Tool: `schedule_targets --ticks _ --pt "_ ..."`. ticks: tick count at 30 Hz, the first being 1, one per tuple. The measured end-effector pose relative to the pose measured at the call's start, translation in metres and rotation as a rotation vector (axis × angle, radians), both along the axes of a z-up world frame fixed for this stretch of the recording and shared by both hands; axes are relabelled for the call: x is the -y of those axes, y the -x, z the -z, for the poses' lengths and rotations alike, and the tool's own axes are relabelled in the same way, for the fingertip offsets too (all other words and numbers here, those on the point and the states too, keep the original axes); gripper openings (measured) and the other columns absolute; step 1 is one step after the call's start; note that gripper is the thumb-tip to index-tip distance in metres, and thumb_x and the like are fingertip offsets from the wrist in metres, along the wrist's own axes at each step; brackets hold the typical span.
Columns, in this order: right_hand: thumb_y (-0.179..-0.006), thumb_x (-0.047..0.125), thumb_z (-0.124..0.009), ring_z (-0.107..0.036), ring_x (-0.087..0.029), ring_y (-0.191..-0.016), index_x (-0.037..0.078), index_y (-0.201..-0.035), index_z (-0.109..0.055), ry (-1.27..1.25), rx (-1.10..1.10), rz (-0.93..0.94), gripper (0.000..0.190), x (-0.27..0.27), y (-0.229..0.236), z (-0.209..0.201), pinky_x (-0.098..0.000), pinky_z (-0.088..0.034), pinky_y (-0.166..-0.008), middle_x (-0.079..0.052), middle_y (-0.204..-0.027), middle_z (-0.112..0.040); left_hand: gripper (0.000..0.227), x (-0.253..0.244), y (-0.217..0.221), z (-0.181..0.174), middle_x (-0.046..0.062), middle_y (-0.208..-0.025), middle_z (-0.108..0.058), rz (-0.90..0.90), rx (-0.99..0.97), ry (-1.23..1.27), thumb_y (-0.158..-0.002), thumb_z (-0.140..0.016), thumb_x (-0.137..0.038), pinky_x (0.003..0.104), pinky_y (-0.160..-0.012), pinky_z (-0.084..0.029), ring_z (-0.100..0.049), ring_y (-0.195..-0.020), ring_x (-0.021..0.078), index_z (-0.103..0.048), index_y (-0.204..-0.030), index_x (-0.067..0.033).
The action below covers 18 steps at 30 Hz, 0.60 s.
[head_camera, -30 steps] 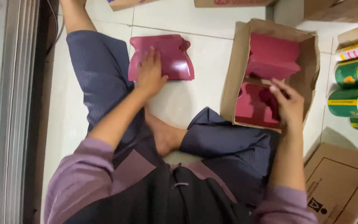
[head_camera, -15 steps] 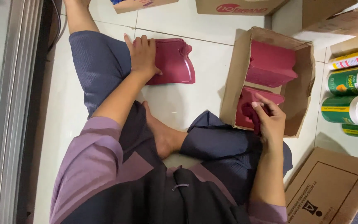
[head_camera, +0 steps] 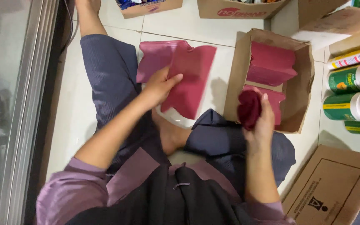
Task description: The person is picking up pink plastic parts from a stack, wiping them with their hands for cleaning or inspection, and then placing them into a cardboard box.
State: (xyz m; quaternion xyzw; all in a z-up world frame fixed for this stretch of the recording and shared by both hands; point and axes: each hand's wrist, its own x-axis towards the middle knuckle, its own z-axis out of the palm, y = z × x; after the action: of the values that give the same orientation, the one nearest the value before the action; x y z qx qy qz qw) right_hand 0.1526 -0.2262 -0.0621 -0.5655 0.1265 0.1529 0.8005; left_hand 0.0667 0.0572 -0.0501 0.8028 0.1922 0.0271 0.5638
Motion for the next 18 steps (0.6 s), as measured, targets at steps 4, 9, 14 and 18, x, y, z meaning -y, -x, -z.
schedule_targets --ticks 4,9,14,18 --pt "-0.104 0.029 -0.065 -0.061 -0.024 -0.120 0.008 -0.146 -0.056 -0.028 0.360 -0.122 0.048 -0.044 0.051 0.018 -0.0438 -0.050 -0.108 -0.015 -0.134 -0.064 0.060 0.056 0.034 0.004 0.015 -0.146 -0.053 -0.178 0.141 0.661 -0.100 -0.063 -0.031 0.048 -0.112 -0.039 -0.050 -0.132 0.0282 -0.042 -0.153 -0.0118" --pt "-0.106 0.025 -0.050 -0.046 -0.010 -0.051 0.003 -0.080 -0.056 0.286 0.684 -0.735 0.035 -0.102 0.114 -0.068 -0.0298 -0.039 -0.049 -0.001 -0.059 -0.051 0.070 0.070 0.050 0.006 0.007 -0.101 -0.069 -0.461 0.031 1.248 -0.089 -0.059 -0.050 0.026 -0.114 -0.030 -0.065 -0.100 0.0109 -0.041 -0.153 -0.0251" --pt "-0.109 0.034 -0.044 -0.055 -0.027 -0.098 0.014 -0.127 -0.059 0.683 1.361 -0.460 0.031 -0.093 0.058 0.007 -0.0433 -0.045 -0.083 -0.008 -0.117 -0.056 0.113 0.094 0.066 0.005 0.028 -0.153 -0.027 -0.652 0.020 1.052 -0.095 -0.069 -0.036 0.039 -0.082 -0.051 -0.055 -0.122 0.0292 0.022 -0.160 -0.0225" --pt "-0.111 0.036 -0.041 -0.051 -0.037 -0.130 0.014 -0.153 -0.053 0.919 1.544 -0.264 0.048 -0.093 0.054 0.007 -0.0482 -0.042 -0.103 -0.013 -0.153 -0.049 0.111 0.096 0.068 0.001 0.028 -0.156 -0.014 -0.612 0.034 0.929 -0.094 -0.067 -0.043 0.043 -0.095 -0.035 -0.039 -0.132 0.0323 0.019 -0.160 -0.0181"
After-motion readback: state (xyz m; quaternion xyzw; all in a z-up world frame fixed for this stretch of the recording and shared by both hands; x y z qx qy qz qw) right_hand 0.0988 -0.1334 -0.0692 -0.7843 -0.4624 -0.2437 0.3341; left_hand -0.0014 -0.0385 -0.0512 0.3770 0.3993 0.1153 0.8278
